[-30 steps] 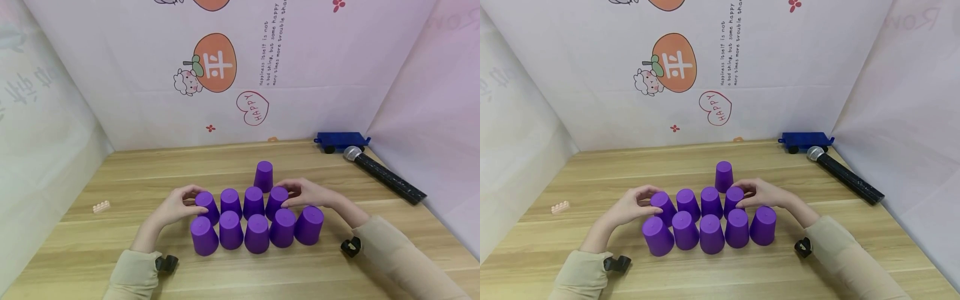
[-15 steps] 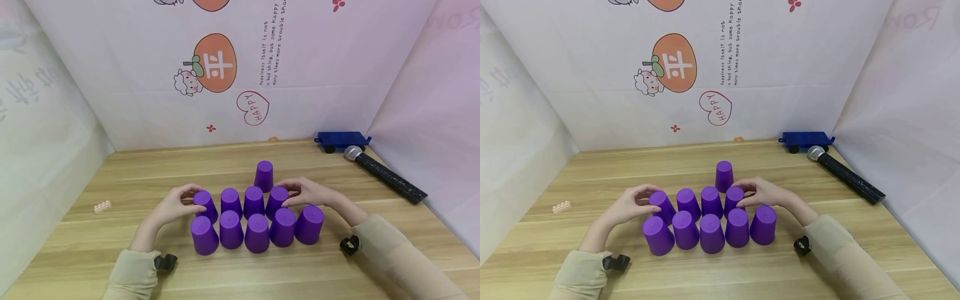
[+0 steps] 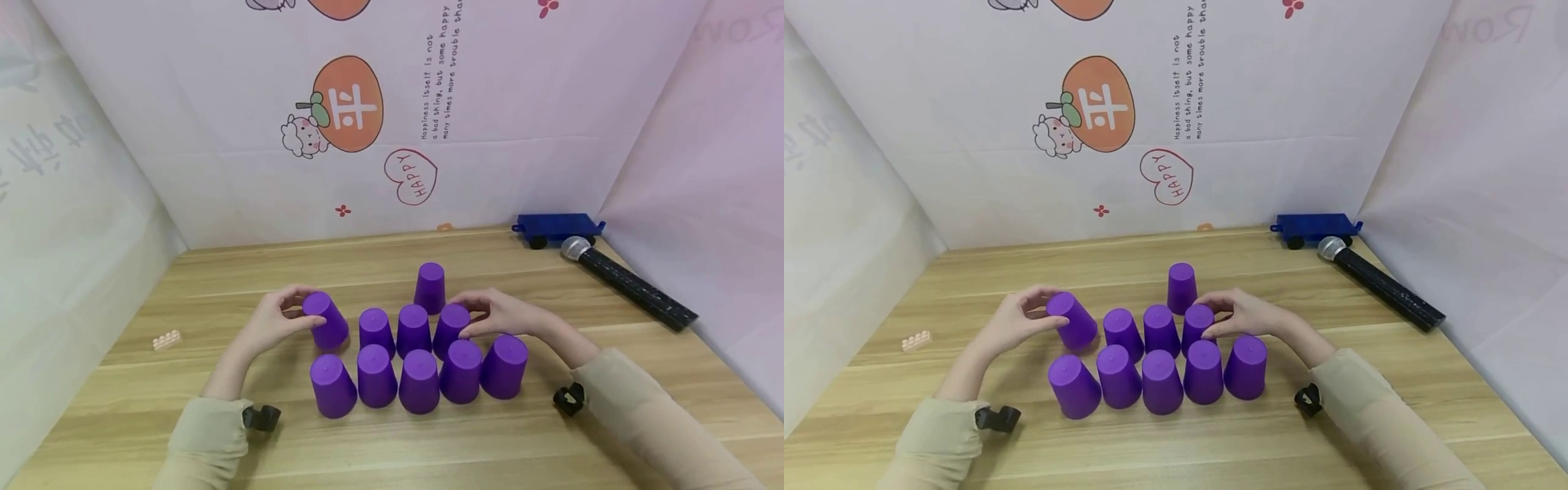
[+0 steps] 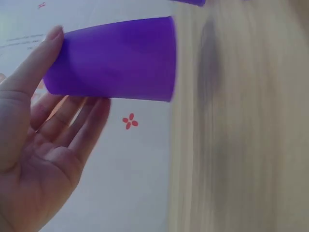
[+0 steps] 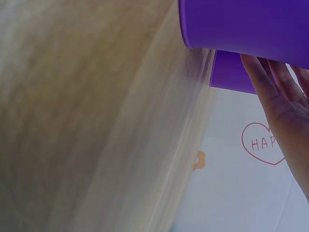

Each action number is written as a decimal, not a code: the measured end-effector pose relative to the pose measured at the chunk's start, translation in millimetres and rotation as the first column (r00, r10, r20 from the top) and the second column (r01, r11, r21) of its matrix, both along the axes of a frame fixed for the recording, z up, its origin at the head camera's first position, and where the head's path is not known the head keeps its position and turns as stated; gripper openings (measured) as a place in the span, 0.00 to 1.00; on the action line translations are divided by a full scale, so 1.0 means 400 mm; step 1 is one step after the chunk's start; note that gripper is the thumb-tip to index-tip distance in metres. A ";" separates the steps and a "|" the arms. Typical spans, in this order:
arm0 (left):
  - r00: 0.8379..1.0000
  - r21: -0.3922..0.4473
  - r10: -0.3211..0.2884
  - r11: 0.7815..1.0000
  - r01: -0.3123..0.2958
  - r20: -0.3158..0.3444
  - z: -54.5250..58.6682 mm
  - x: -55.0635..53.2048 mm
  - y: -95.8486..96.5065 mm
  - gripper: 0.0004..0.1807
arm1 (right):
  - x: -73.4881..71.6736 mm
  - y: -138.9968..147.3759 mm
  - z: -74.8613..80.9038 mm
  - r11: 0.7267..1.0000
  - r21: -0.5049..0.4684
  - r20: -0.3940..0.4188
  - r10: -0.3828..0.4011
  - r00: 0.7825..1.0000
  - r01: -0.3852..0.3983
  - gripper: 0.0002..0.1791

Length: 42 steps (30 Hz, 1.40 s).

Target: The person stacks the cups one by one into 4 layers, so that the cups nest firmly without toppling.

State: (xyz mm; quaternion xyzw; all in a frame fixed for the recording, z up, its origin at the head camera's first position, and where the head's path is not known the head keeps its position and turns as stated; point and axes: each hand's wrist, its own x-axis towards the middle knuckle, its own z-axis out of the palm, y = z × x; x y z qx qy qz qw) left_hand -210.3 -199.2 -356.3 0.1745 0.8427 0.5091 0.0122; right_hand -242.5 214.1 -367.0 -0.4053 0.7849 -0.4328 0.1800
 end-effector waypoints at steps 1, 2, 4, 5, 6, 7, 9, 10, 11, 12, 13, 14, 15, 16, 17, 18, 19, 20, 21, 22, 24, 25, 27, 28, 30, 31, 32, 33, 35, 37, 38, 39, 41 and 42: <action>1.000 0.001 0.007 1.000 -0.007 -0.005 0.003 -0.007 0.000 0.28 | 0.001 0.000 0.000 1.000 -0.002 0.002 0.001 1.000 -0.001 0.27; 1.000 0.001 0.016 1.000 -0.016 -0.007 0.005 -0.015 0.001 0.28 | 0.001 0.000 0.000 1.000 -0.003 0.004 0.002 1.000 -0.002 0.27; 0.999 -0.015 0.033 0.999 -0.033 -0.011 0.008 -0.034 0.004 0.28 | 0.002 -0.001 0.000 1.000 -0.009 0.011 0.006 1.000 -0.006 0.27; 0.999 -0.027 0.036 0.999 -0.036 -0.013 0.008 -0.044 0.006 0.29 | 0.003 -0.001 0.000 1.000 -0.010 0.014 0.007 1.000 -0.007 0.27; 0.999 -0.037 0.037 0.999 -0.038 -0.013 0.008 -0.054 0.009 0.29 | 0.003 -0.001 0.000 1.000 -0.012 0.017 0.008 1.000 -0.007 0.26; 0.999 -0.052 0.038 0.998 -0.039 -0.016 0.007 -0.065 0.013 0.30 | 0.003 -0.001 0.000 1.000 -0.013 0.019 0.008 1.000 -0.008 0.26; 0.999 -0.076 0.040 0.996 -0.041 -0.025 0.005 -0.088 0.023 0.30 | 0.004 -0.001 0.000 1.000 -0.015 0.020 0.009 1.000 -0.009 0.26; 0.999 -0.077 0.039 0.996 -0.042 -0.029 0.004 -0.099 0.028 0.31 | 0.004 -0.002 0.000 1.000 -0.015 0.020 0.010 1.000 -0.009 0.26; 0.999 -0.080 0.041 0.996 -0.043 -0.034 0.004 -0.110 0.034 0.30 | 0.004 -0.002 0.000 1.000 -0.014 0.019 0.010 1.000 -0.009 0.26; 0.998 -0.082 0.043 0.996 -0.046 -0.037 0.003 -0.120 0.040 0.30 | 0.004 -0.002 0.000 1.000 -0.013 0.019 0.008 1.000 -0.008 0.26; 0.998 -0.087 0.046 0.995 -0.049 -0.041 0.003 -0.130 0.047 0.29 | 0.004 -0.002 0.000 1.000 -0.011 0.020 0.006 1.000 -0.006 0.26; 0.998 -0.087 0.049 0.995 -0.053 -0.045 0.003 -0.139 0.054 0.28 | 0.004 -0.002 0.000 1.000 -0.009 0.021 0.004 1.000 -0.004 0.26; 0.998 -0.090 0.045 0.995 -0.049 -0.048 0.002 -0.148 0.061 0.28 | 0.004 -0.002 0.000 1.000 -0.008 0.023 0.003 1.000 -0.003 0.26; 0.998 -0.091 0.042 0.995 -0.047 -0.050 0.002 -0.157 0.069 0.28 | 0.005 -0.002 0.000 1.000 -0.007 0.023 0.002 1.000 -0.002 0.26; 0.998 -0.096 0.037 0.995 -0.042 -0.051 0.002 -0.165 0.078 0.27 | 0.005 -0.001 0.000 1.000 -0.006 0.023 0.001 1.000 -0.001 0.26; 0.998 -0.094 0.028 0.995 -0.033 -0.053 0.001 -0.172 0.088 0.27 | 0.005 -0.001 0.001 1.000 -0.006 0.023 -0.001 1.000 0.001 0.26; 0.998 -0.095 0.020 0.995 -0.026 -0.058 0.000 -0.179 0.098 0.27 | 0.006 -0.001 0.001 1.000 -0.006 0.021 -0.001 1.000 0.001 0.26; 0.998 -0.097 0.011 0.995 -0.017 -0.064 -0.001 -0.185 0.107 0.27 | 0.006 0.000 0.001 1.000 -0.006 0.022 -0.003 1.000 0.003 0.26; 0.998 -0.098 -0.003 0.995 -0.004 -0.070 -0.002 -0.191 0.118 0.27 | 0.006 0.000 0.001 1.000 -0.008 0.021 -0.004 1.000 0.005 0.26; 0.998 -0.093 -0.012 0.996 0.006 -0.068 -0.003 -0.195 0.129 0.27 | 0.006 0.000 0.001 1.000 -0.009 0.020 -0.005 1.000 0.005 0.26; 0.997 -0.086 -0.036 0.996 0.030 -0.070 -0.006 -0.202 0.149 0.26 | 0.007 0.000 0.001 1.000 -0.009 0.018 -0.008 1.000 0.008 0.26; 0.996 -0.084 -0.049 0.996 0.043 -0.070 -0.007 -0.205 0.158 0.26 | 0.007 0.000 0.001 1.000 -0.009 0.016 -0.006 1.000 0.007 0.26; 0.995 -0.076 -0.080 0.994 0.074 -0.068 -0.009 -0.208 0.178 0.26 | 0.007 0.000 0.000 1.000 -0.012 0.011 -0.003 1.000 0.003 0.26; 0.994 -0.073 -0.092 0.994 0.087 -0.067 -0.009 -0.209 0.187 0.26 | 0.007 -0.001 0.000 1.000 -0.012 0.008 -0.001 1.000 0.001 0.26; 0.991 -0.071 -0.115 0.991 0.110 -0.068 -0.009 -0.208 0.203 0.26 | 0.007 0.000 -0.001 1.000 -0.015 0.003 0.003 1.000 -0.003 0.26; 0.990 -0.070 -0.126 0.990 0.122 -0.068 -0.010 -0.208 0.210 0.26 | 0.007 0.000 -0.001 1.000 -0.016 0.003 0.003 1.000 -0.003 0.25; 0.988 -0.071 -0.136 0.989 0.131 -0.071 -0.011 -0.208 0.216 0.26 | 0.007 0.000 -0.001 1.000 -0.017 0.003 0.004 1.000 -0.004 0.25; 0.987 -0.067 -0.145 0.988 0.140 -0.074 -0.012 -0.208 0.222 0.26 | 0.007 0.000 -0.002 1.000 -0.017 0.003 0.005 1.000 -0.005 0.25; 0.985 -0.055 -0.158 0.986 0.154 -0.075 -0.016 -0.209 0.231 0.26 | 0.006 0.000 -0.003 1.000 -0.016 0.003 0.006 1.000 -0.006 0.25; 0.983 -0.055 -0.169 0.985 0.166 -0.075 -0.010 -0.202 0.240 0.26 | 0.006 0.001 -0.003 1.000 -0.012 0.004 0.003 1.000 -0.003 0.25; 0.982 -0.054 -0.175 0.984 0.171 -0.077 -0.011 -0.203 0.243 0.26 | 0.006 0.001 -0.004 1.000 -0.011 0.004 0.002 1.000 -0.002 0.26; 0.981 -0.052 -0.180 0.983 0.176 -0.076 -0.011 -0.203 0.245 0.26 | 0.006 0.001 -0.004 1.000 -0.010 0.005 0.002 1.000 -0.002 0.26; 0.979 -0.059 -0.190 0.981 0.186 -0.073 -0.010 -0.203 0.249 0.26 | 0.006 0.001 -0.004 1.000 -0.009 0.006 0.001 1.000 -0.001 0.26; 0.978 -0.064 -0.194 0.980 0.190 -0.072 -0.008 -0.204 0.251 0.26 | 0.006 0.000 -0.003 1.000 -0.009 0.005 0.002 1.000 -0.002 0.26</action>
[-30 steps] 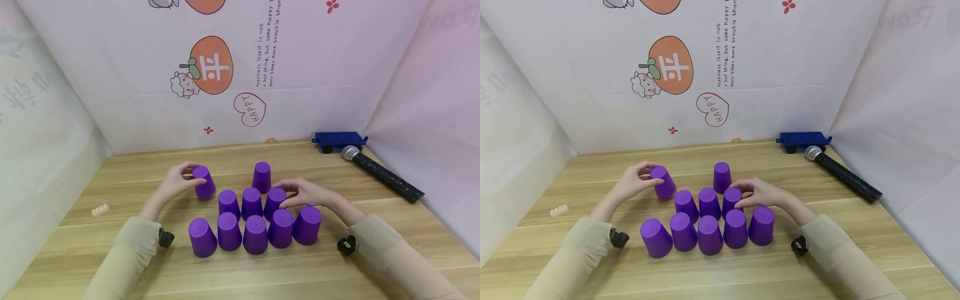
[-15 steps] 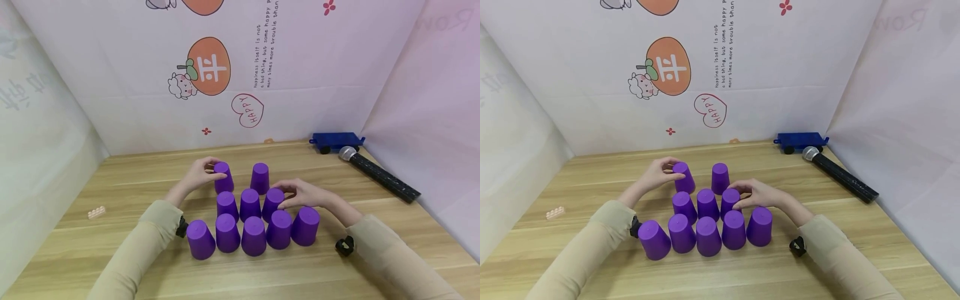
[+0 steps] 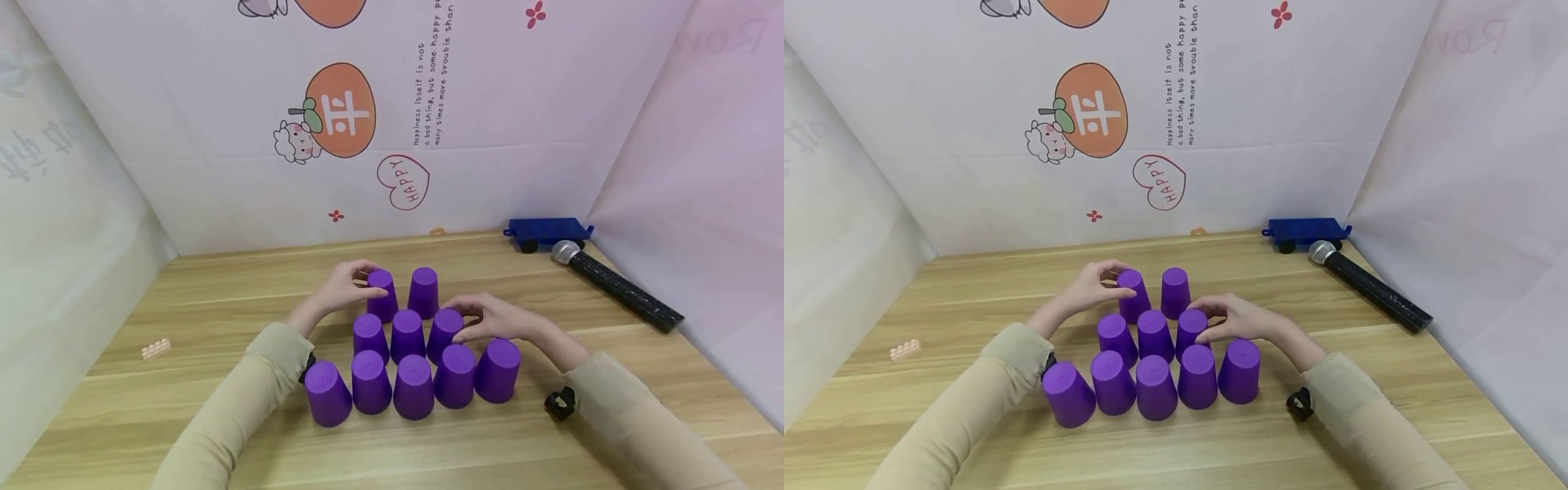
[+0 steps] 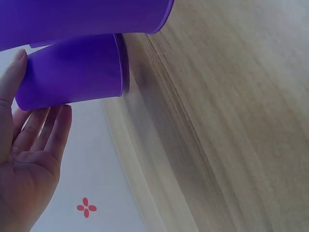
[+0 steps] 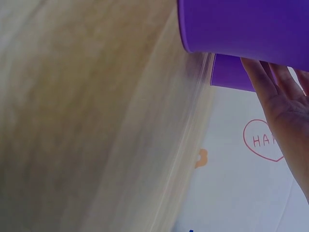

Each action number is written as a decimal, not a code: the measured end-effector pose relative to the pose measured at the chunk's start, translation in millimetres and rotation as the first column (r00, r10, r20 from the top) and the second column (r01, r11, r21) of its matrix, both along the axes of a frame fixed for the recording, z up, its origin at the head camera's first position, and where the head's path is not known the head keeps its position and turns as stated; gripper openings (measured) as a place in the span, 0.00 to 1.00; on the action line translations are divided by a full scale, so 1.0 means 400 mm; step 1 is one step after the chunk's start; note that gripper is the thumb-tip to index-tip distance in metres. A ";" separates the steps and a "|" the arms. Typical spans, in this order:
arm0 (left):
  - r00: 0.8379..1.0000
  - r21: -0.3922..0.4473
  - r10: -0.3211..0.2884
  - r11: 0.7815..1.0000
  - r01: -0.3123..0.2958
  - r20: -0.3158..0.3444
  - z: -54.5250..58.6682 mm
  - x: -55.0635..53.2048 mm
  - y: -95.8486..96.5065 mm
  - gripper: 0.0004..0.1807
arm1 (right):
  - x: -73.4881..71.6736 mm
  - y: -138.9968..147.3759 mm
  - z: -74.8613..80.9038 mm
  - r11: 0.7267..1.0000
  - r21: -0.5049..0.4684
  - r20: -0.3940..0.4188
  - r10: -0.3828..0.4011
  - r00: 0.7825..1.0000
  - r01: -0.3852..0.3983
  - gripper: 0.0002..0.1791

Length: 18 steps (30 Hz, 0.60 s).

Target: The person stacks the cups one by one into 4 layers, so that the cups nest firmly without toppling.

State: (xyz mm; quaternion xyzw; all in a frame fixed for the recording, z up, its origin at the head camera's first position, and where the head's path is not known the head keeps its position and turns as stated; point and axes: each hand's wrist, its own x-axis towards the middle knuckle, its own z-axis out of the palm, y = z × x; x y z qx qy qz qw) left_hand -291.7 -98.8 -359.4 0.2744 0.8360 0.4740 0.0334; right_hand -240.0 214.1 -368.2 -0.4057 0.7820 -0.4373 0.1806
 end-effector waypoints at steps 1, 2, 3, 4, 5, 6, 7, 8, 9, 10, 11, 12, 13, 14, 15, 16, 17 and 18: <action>1.000 0.001 -0.006 1.000 0.006 0.000 -0.010 -0.009 0.001 0.26 | 0.000 0.000 0.000 1.000 -0.002 -0.002 0.001 1.000 -0.001 0.26; 1.000 -0.002 -0.014 1.000 0.014 0.002 -0.009 -0.010 0.004 0.26 | 0.001 0.001 0.000 1.000 -0.003 -0.001 0.001 1.000 -0.001 0.26; 1.000 -0.005 -0.021 1.000 0.021 0.002 -0.008 -0.010 0.006 0.25 | 0.001 0.001 0.001 1.000 -0.005 -0.001 0.001 1.000 -0.001 0.26; 1.000 -0.008 -0.025 1.000 0.025 0.005 -0.008 -0.011 0.007 0.25 | 0.002 0.000 0.001 1.000 -0.005 -0.003 0.001 1.000 -0.001 0.26; 1.000 -0.010 -0.029 1.000 0.029 0.009 -0.007 -0.011 0.009 0.26 | 0.002 -0.001 0.001 1.000 -0.004 -0.003 0.002 1.000 -0.002 0.26; 0.999 -0.014 -0.034 0.999 0.034 0.009 -0.007 -0.011 0.010 0.25 | 0.002 -0.001 0.002 1.000 -0.005 -0.003 0.002 1.000 -0.002 0.26; 0.999 -0.017 -0.039 0.999 0.039 0.015 -0.008 -0.012 0.011 0.26 | 0.003 -0.001 0.002 1.000 -0.005 -0.002 0.000 1.000 0.000 0.26; 0.999 -0.018 -0.043 0.999 0.044 0.020 -0.007 -0.012 0.013 0.26 | 0.003 -0.002 0.002 1.000 -0.005 0.000 -0.001 1.000 0.001 0.26; 0.999 -0.021 -0.046 0.999 0.046 0.024 -0.008 -0.012 0.014 0.26 | 0.004 -0.002 0.003 1.000 -0.004 0.002 -0.001 1.000 0.001 0.26; 0.998 -0.021 -0.049 0.999 0.050 0.032 -0.008 -0.013 0.015 0.26 | 0.004 -0.003 0.003 1.000 -0.004 0.004 -0.002 1.000 0.002 0.26; 0.998 -0.022 -0.053 0.998 0.053 0.036 -0.008 -0.013 0.016 0.26 | 0.005 -0.003 0.004 1.000 -0.004 0.007 -0.002 1.000 0.003 0.26; 0.998 -0.023 -0.057 0.998 0.058 0.042 -0.008 -0.014 0.016 0.26 | 0.005 -0.003 0.004 1.000 -0.004 0.009 -0.004 1.000 0.004 0.26; 0.997 -0.023 -0.061 0.998 0.062 0.049 -0.008 -0.015 0.016 0.27 | 0.006 -0.004 0.004 1.000 -0.003 0.011 -0.005 1.000 0.005 0.26; 0.996 -0.024 -0.068 0.997 0.069 0.052 -0.008 -0.017 0.015 0.27 | 0.006 -0.004 0.004 1.000 -0.003 0.012 -0.006 1.000 0.006 0.26; 0.995 -0.029 -0.078 0.996 0.080 0.054 -0.008 -0.017 0.013 0.28 | 0.006 -0.004 0.004 1.000 -0.003 0.012 -0.007 1.000 0.007 0.26; 0.994 -0.033 -0.089 0.995 0.092 0.061 -0.007 -0.019 0.010 0.30 | 0.006 -0.004 0.004 1.000 -0.003 0.013 -0.007 1.000 0.007 0.26; 0.993 -0.035 -0.100 0.994 0.103 0.068 -0.006 -0.020 0.006 0.31 | 0.006 -0.004 0.004 1.000 -0.003 0.012 -0.008 1.000 0.008 0.26; 0.991 -0.037 -0.108 0.993 0.111 0.078 -0.005 -0.021 0.000 0.33 | 0.006 -0.003 0.004 1.000 -0.002 0.011 -0.010 1.000 0.010 0.26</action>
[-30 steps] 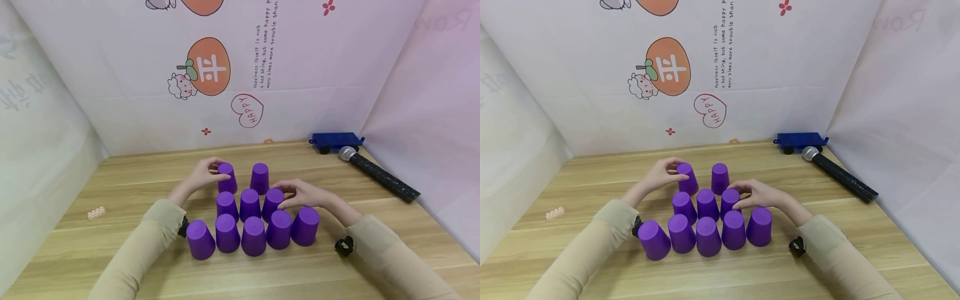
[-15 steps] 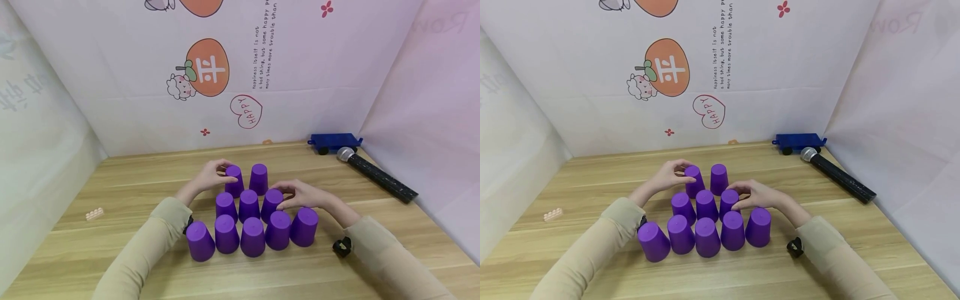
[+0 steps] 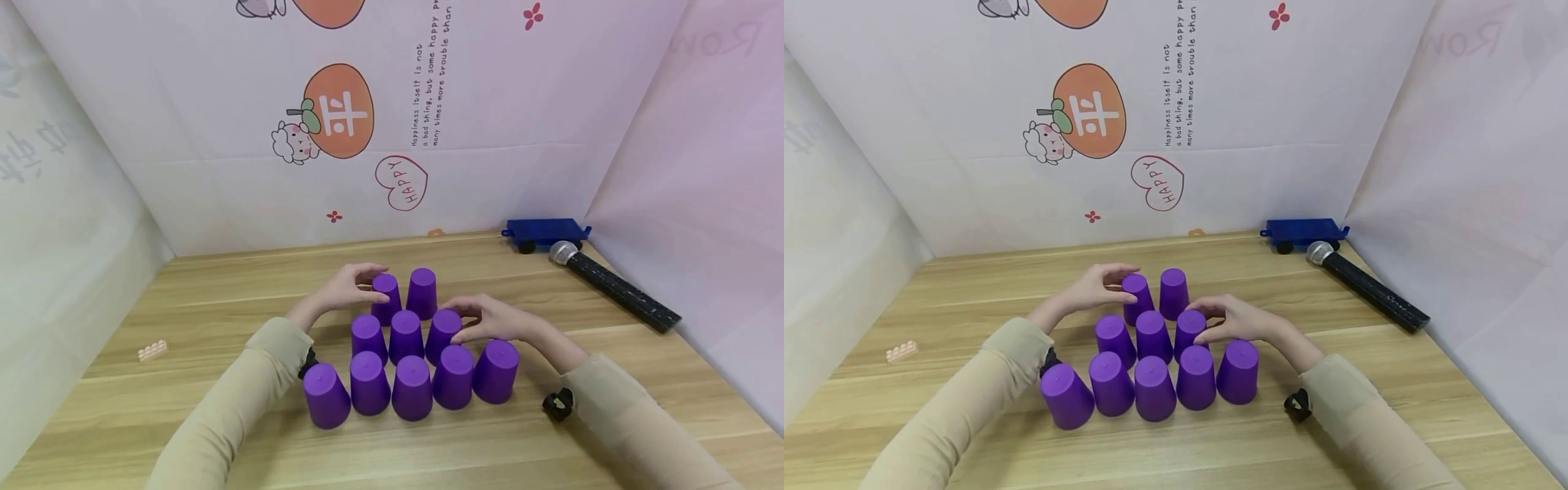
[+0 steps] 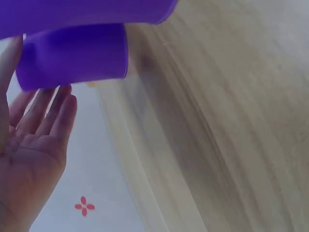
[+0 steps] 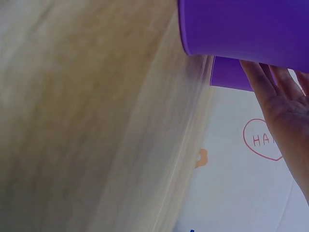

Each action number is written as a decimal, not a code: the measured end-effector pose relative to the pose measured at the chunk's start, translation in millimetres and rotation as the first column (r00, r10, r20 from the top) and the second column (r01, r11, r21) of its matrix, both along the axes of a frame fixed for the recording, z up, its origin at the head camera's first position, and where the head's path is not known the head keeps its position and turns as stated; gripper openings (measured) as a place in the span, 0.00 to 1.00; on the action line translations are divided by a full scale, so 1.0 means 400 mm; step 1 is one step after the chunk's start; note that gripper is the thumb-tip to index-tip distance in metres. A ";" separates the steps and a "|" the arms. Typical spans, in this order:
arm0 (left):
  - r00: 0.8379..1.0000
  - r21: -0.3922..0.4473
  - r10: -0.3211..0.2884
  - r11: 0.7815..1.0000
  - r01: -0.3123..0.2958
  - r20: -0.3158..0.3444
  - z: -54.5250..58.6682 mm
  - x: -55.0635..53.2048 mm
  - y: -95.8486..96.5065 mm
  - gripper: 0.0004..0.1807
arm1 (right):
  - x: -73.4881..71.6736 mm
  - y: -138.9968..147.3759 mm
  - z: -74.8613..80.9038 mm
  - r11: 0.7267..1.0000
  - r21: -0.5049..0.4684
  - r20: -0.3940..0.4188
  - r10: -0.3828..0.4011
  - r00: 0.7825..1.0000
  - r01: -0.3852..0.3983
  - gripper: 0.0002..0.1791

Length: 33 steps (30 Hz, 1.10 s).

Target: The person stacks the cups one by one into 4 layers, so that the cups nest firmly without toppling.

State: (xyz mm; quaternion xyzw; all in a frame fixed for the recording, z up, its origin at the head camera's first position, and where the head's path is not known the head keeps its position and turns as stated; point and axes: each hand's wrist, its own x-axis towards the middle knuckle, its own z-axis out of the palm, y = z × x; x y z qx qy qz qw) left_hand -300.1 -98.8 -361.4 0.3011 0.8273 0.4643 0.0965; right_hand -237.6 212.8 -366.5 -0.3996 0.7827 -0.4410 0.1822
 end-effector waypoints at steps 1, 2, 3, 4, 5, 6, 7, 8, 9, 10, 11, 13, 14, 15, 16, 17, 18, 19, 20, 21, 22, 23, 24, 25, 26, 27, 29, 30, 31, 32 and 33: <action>1.000 -0.001 -0.006 1.000 0.006 0.011 0.001 0.000 -0.006 0.34 | 0.000 0.001 0.000 1.000 0.001 0.000 -0.002 1.000 0.002 0.27; 1.000 -0.001 -0.008 1.000 0.008 0.019 0.004 -0.001 -0.014 0.35 | 0.000 0.002 -0.001 1.000 0.003 -0.001 -0.003 1.000 0.003 0.27; 1.000 0.000 -0.007 1.000 0.007 0.026 0.007 0.000 -0.022 0.35 | 0.000 0.002 -0.001 1.000 0.005 -0.001 -0.004 1.000 0.004 0.27; 1.000 0.000 0.001 1.000 -0.001 0.031 0.012 0.001 -0.033 0.35 | -0.001 0.002 -0.001 1.000 0.004 -0.002 -0.003 1.000 0.003 0.27; 1.000 0.000 0.007 1.000 -0.007 0.031 0.018 0.003 -0.045 0.35 | -0.001 0.001 -0.001 1.000 0.005 -0.004 -0.003 1.000 0.003 0.27; 0.999 0.000 0.016 1.000 -0.016 0.030 0.024 0.006 -0.057 0.34 | -0.002 0.001 -0.001 1.000 0.004 -0.004 -0.003 1.000 0.003 0.27; 0.999 -0.001 0.021 1.000 -0.021 0.024 0.029 0.009 -0.068 0.33 | -0.002 0.001 -0.001 1.000 0.002 -0.004 -0.002 1.000 0.002 0.26; 1.000 0.001 0.026 1.000 -0.026 0.017 0.034 0.013 -0.080 0.33 | -0.002 0.001 -0.001 1.000 0.001 -0.005 -0.002 1.000 0.002 0.26; 1.000 0.008 0.029 1.000 -0.029 0.012 0.037 0.016 -0.091 0.32 | -0.002 0.001 -0.001 1.000 -0.001 -0.006 -0.003 1.000 0.003 0.26; 0.999 0.015 0.035 0.999 -0.035 0.008 0.039 0.022 -0.102 0.32 | -0.002 0.001 -0.001 1.000 -0.002 -0.008 -0.003 1.000 0.003 0.26; 0.999 0.029 0.039 0.999 -0.039 0.008 0.040 0.028 -0.113 0.31 | -0.003 0.002 -0.001 1.000 -0.003 -0.010 -0.003 1.000 0.003 0.26; 0.999 0.040 0.042 0.998 -0.042 0.004 0.039 0.047 -0.133 0.30 | -0.003 0.001 -0.002 1.000 -0.006 -0.012 0.002 1.000 -0.002 0.26; 0.999 0.045 0.043 0.998 -0.043 0.009 0.037 0.059 -0.141 0.30 | -0.003 0.002 -0.002 1.000 -0.005 -0.013 0.006 1.000 -0.006 0.26; 0.999 0.042 0.042 0.998 -0.042 0.011 0.033 0.070 -0.149 0.29 | -0.003 0.002 -0.003 1.000 -0.006 -0.013 0.009 1.000 -0.009 0.26; 0.999 0.035 0.037 0.999 -0.037 0.016 0.029 0.084 -0.156 0.29 | -0.003 0.002 -0.003 1.000 -0.007 -0.014 0.012 1.000 -0.012 0.25; 1.000 0.027 0.023 0.999 -0.024 0.020 0.024 0.096 -0.161 0.29 | -0.003 0.003 -0.003 1.000 -0.007 -0.014 0.014 1.000 -0.014 0.25; 1.000 0.013 0.011 1.000 -0.011 0.021 0.019 0.108 -0.164 0.29 | -0.003 0.004 -0.003 1.000 -0.008 -0.013 0.014 1.000 -0.015 0.25; 1.000 0.009 -0.005 1.000 0.005 0.024 0.012 0.118 -0.166 0.28 | -0.004 0.005 -0.003 1.000 -0.007 -0.014 0.015 1.000 -0.015 0.25; 0.999 0.010 -0.023 1.000 0.023 0.024 0.005 0.127 -0.166 0.28 | -0.004 0.006 -0.004 1.000 -0.006 -0.015 0.013 1.000 -0.013 0.25; 0.999 0.013 -0.043 0.999 0.043 0.022 -0.002 0.135 -0.165 0.28 | -0.004 0.007 -0.004 1.000 -0.007 -0.014 0.013 1.000 -0.013 0.25; 0.998 0.019 -0.062 0.998 0.062 0.021 -0.007 0.144 -0.164 0.28 | -0.005 0.008 -0.004 1.000 -0.006 -0.014 0.012 1.000 -0.012 0.25; 0.997 0.027 -0.076 0.997 0.075 0.020 -0.011 0.151 -0.161 0.28 | -0.005 0.008 -0.005 1.000 -0.005 -0.016 0.012 1.000 -0.013 0.25; 0.996 0.035 -0.086 0.996 0.085 0.017 -0.016 0.158 -0.158 0.28 | -0.006 0.009 -0.005 1.000 -0.006 -0.015 0.013 1.000 -0.013 0.25; 0.995 0.045 -0.094 0.995 0.094 0.018 -0.019 0.164 -0.155 0.28 | -0.006 0.009 -0.007 1.000 -0.005 -0.017 0.014 1.000 -0.015 0.25; 0.994 0.053 -0.103 0.993 0.102 0.019 -0.022 0.169 -0.151 0.28 | -0.006 0.009 -0.008 1.000 -0.005 -0.018 0.016 1.000 -0.016 0.25; 0.994 0.063 -0.111 0.992 0.109 0.025 -0.025 0.173 -0.147 0.27 | -0.006 0.009 -0.008 1.000 -0.005 -0.019 0.017 1.000 -0.017 0.25; 0.991 0.084 -0.125 0.989 0.122 0.037 -0.029 0.180 -0.139 0.28 | -0.006 0.008 -0.009 1.000 -0.006 -0.021 0.018 1.000 -0.018 0.25; 0.990 0.092 -0.131 0.988 0.127 0.042 -0.030 0.182 -0.135 0.28 | -0.006 0.007 -0.010 1.000 -0.007 -0.022 0.018 1.000 -0.018 0.25; 0.989 0.105 -0.137 0.986 0.131 0.054 -0.031 0.184 -0.131 0.28 | -0.005 0.006 -0.010 1.000 -0.007 -0.024 0.018 1.000 -0.018 0.25; 0.988 0.115 -0.140 0.984 0.133 0.060 -0.031 0.186 -0.128 0.28 | -0.005 0.005 -0.010 1.000 -0.009 -0.024 0.018 1.000 -0.018 0.25; 0.987 0.129 -0.143 0.983 0.133 0.068 -0.031 0.187 -0.125 0.28 | -0.005 0.004 -0.010 1.000 -0.008 -0.024 0.017 1.000 -0.017 0.25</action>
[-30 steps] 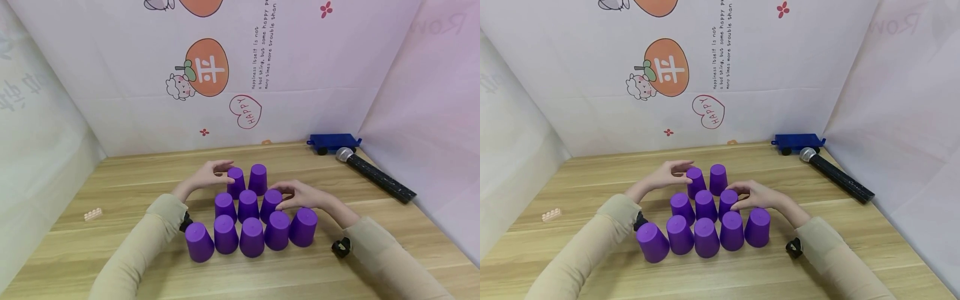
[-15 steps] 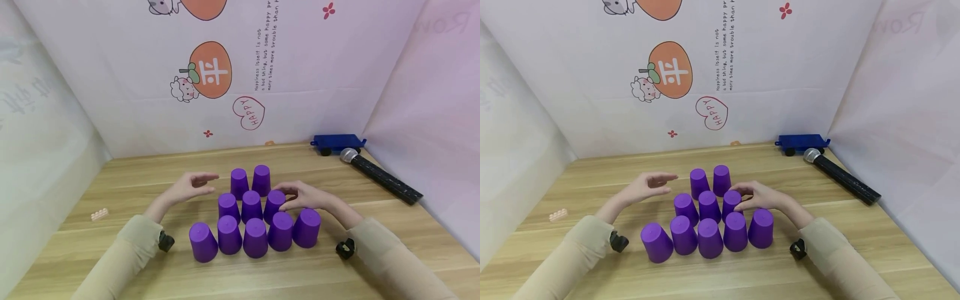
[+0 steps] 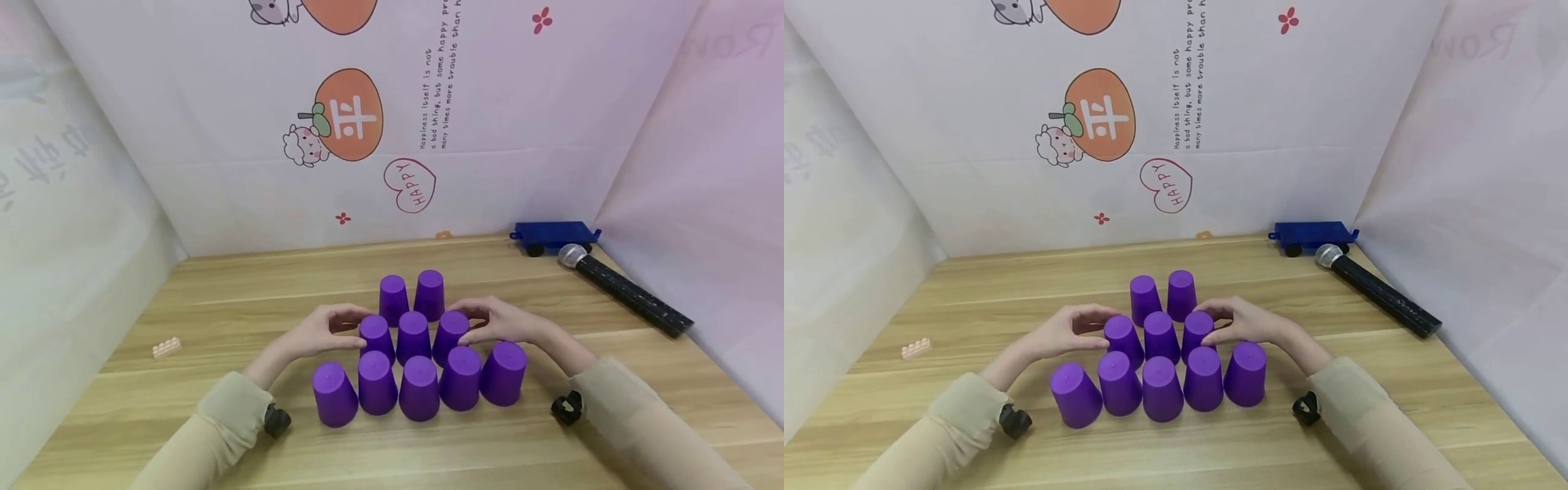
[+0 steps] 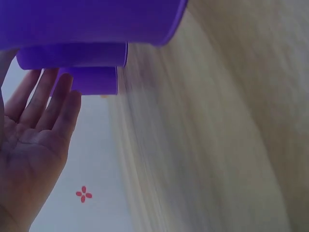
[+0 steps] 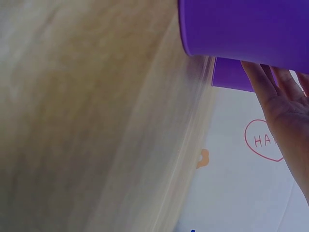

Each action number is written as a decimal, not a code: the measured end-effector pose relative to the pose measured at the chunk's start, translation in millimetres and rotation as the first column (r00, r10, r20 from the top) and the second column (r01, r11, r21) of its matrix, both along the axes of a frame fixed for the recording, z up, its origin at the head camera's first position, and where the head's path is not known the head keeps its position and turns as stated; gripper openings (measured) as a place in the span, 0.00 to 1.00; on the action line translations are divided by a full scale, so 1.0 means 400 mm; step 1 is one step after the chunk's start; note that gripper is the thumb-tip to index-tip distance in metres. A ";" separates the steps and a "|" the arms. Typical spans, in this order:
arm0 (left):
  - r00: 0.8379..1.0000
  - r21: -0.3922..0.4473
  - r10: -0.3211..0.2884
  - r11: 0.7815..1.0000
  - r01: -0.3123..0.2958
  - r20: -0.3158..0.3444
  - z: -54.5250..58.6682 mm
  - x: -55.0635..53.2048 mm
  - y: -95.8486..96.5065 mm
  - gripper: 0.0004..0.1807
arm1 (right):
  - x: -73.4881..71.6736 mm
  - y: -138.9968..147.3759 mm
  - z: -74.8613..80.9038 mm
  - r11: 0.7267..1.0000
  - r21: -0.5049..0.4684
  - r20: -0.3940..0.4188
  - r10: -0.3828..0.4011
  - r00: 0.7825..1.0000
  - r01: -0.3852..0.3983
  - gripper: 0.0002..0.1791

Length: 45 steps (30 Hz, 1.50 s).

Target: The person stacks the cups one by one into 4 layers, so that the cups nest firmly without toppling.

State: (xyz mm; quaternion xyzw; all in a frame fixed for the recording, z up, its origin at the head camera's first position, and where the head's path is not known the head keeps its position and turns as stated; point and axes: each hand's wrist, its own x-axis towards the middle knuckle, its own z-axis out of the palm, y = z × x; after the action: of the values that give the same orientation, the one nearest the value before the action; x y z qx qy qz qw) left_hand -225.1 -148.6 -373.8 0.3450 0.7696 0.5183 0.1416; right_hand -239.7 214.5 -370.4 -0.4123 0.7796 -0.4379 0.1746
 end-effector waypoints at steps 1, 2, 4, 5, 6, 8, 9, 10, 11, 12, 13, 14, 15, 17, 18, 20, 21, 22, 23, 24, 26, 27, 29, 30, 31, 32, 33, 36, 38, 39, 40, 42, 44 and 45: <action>1.000 0.008 0.002 1.000 -0.002 0.008 0.000 0.001 0.004 0.28 | 0.000 0.000 0.000 1.000 0.000 0.000 0.000 1.000 0.000 0.25; 1.000 0.014 0.004 1.000 -0.004 0.014 -0.001 0.001 0.007 0.28 | 0.000 0.000 0.000 1.000 -0.001 -0.001 -0.001 1.000 0.001 0.25; 0.999 0.029 0.007 1.000 -0.008 0.033 -0.002 0.002 0.012 0.28 | 0.001 0.000 0.000 1.000 0.000 -0.002 -0.002 1.000 0.002 0.25; 0.999 0.033 0.009 0.999 -0.010 0.038 -0.004 0.001 0.014 0.28 | 0.001 0.000 0.000 1.000 -0.001 -0.003 -0.001 1.000 0.001 0.25; 0.999 0.039 0.009 0.999 -0.010 0.043 -0.006 0.001 0.016 0.28 | 0.001 0.000 0.001 1.000 -0.001 -0.003 -0.002 1.000 0.002 0.25; 0.999 0.048 0.013 0.999 -0.015 0.053 -0.011 -0.001 0.019 0.29 | 0.001 0.000 0.001 1.000 -0.001 -0.003 -0.003 1.000 0.003 0.26; 0.998 0.054 0.016 0.998 -0.019 0.054 -0.014 -0.002 0.021 0.29 | 0.001 0.000 0.002 1.000 0.000 -0.002 -0.003 1.000 0.003 0.26; 0.998 0.057 0.020 0.998 -0.023 0.052 -0.016 -0.002 0.022 0.29 | 0.001 0.000 0.002 1.000 0.001 -0.002 -0.004 1.000 0.004 0.26; 0.999 0.059 0.026 0.998 -0.028 0.045 -0.018 -0.002 0.023 0.29 | 0.001 0.001 0.002 1.000 0.002 -0.001 -0.006 1.000 0.006 0.26; 0.999 0.062 0.030 0.998 -0.032 0.037 -0.021 -0.003 0.025 0.28 | 0.001 0.001 0.002 1.000 0.004 0.001 -0.007 1.000 0.007 0.26; 0.999 0.061 0.036 0.997 -0.038 0.030 -0.022 -0.003 0.026 0.28 | 0.002 0.001 0.002 1.000 0.005 0.002 -0.008 1.000 0.008 0.26; 0.999 0.061 0.041 0.997 -0.042 0.022 -0.022 -0.004 0.027 0.28 | 0.002 0.001 0.002 1.000 0.005 0.003 -0.009 1.000 0.009 0.26; 0.999 0.059 0.045 0.997 -0.045 0.016 -0.022 -0.003 0.029 0.27 | 0.002 0.001 0.002 1.000 0.005 0.003 -0.008 1.000 0.008 0.26; 0.999 0.056 0.050 0.997 -0.050 0.009 -0.021 -0.004 0.029 0.27 | 0.001 0.000 0.001 1.000 0.003 0.001 -0.005 1.000 0.005 0.25; 0.999 0.054 0.052 0.997 -0.052 0.011 -0.021 -0.005 0.030 0.26 | 0.001 0.000 0.001 1.000 0.002 -0.001 -0.003 1.000 0.003 0.25; 0.998 0.050 0.055 0.997 -0.056 0.019 -0.020 -0.005 0.030 0.26 | 0.000 0.000 0.000 1.000 0.003 -0.005 -0.004 1.000 0.004 0.25; 0.998 0.048 0.057 0.997 -0.058 0.022 -0.020 -0.005 0.030 0.26 | 0.000 0.000 -0.001 1.000 0.004 -0.006 -0.004 1.000 0.004 0.26; 0.998 0.047 0.058 0.997 -0.059 0.025 -0.020 -0.005 0.030 0.25 | 0.000 0.000 -0.001 1.000 0.005 -0.006 -0.004 1.000 0.004 0.26; 0.998 0.048 0.058 0.997 -0.059 0.024 -0.020 -0.004 0.029 0.25 | 0.000 0.000 -0.001 1.000 0.008 -0.004 -0.008 1.000 0.008 0.26; 0.998 0.047 0.059 0.997 -0.060 0.025 -0.020 -0.004 0.029 0.25 | 0.000 0.001 0.000 1.000 0.009 -0.001 -0.013 1.000 0.013 0.26; 0.998 0.051 0.058 0.997 -0.060 0.026 -0.019 -0.003 0.029 0.25 | 0.000 0.002 0.000 0.999 0.006 0.003 -0.031 1.000 0.031 0.25; 0.998 0.053 0.059 0.997 -0.060 0.027 -0.019 -0.002 0.029 0.25 | 0.000 0.002 0.000 0.999 0.000 0.005 -0.040 0.999 0.040 0.25; 0.998 0.055 0.057 0.997 -0.059 0.027 -0.017 0.000 0.029 0.25 | 0.001 0.006 0.001 0.998 -0.009 0.010 -0.065 0.998 0.065 0.25; 0.998 0.054 0.059 0.997 -0.061 0.032 -0.017 0.000 0.029 0.26 | 0.001 0.009 0.002 0.997 -0.014 0.011 -0.079 0.997 0.079 0.24; 0.998 0.054 0.059 0.997 -0.061 0.034 -0.016 0.001 0.030 0.26 | 0.002 0.013 0.003 0.995 -0.015 0.006 -0.097 0.995 0.097 0.24; 0.998 0.055 0.060 0.997 -0.061 0.034 -0.016 0.002 0.030 0.26 | 0.002 0.018 0.005 0.993 -0.014 0.004 -0.115 0.993 0.115 0.23; 0.998 0.055 0.061 0.997 -0.063 0.034 -0.016 0.002 0.030 0.25 | 0.003 0.023 0.008 0.990 -0.010 -0.001 -0.138 0.990 0.138 0.23; 0.997 0.056 0.071 0.996 -0.073 0.033 -0.016 0.001 0.031 0.25 | 0.001 0.042 0.022 0.972 0.015 -0.043 -0.234 0.971 0.235 0.23; 0.997 0.060 0.078 0.995 -0.080 0.030 -0.016 0.000 0.031 0.25 | -0.003 0.057 0.033 0.950 0.038 -0.073 -0.305 0.949 0.309 0.24; 0.996 0.063 0.080 0.995 -0.081 0.031 -0.016 0.000 0.031 0.25 | -0.007 0.065 0.038 0.939 0.046 -0.088 -0.337 0.937 0.342 0.24; 0.996 0.065 0.080 0.994 -0.082 0.031 -0.016 -0.001 0.031 0.25 | -0.012 0.073 0.042 0.927 0.053 -0.103 -0.365 0.925 0.371 0.25; 0.996 0.070 0.080 0.994 -0.082 0.033 -0.018 -0.002 0.031 0.25 | -0.022 0.088 0.049 0.904 0.071 -0.124 -0.411 0.903 0.421 0.26; 0.996 0.071 0.079 0.994 -0.081 0.038 -0.022 -0.002 0.031 0.25 | -0.037 0.100 0.050 0.889 0.076 -0.133 -0.439 0.888 0.451 0.26; 0.996 0.071 0.079 0.994 -0.082 0.040 -0.023 -0.003 0.031 0.25 | -0.045 0.103 0.050 0.884 0.074 -0.136 -0.449 0.883 0.461 0.26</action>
State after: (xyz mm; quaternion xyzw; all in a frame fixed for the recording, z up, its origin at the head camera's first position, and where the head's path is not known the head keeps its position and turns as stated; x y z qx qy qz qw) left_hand -226.2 -136.3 -383.2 0.3090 0.7608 0.5575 0.1223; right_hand -257.5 255.9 -350.4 -0.2326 0.8850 -0.4009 0.0433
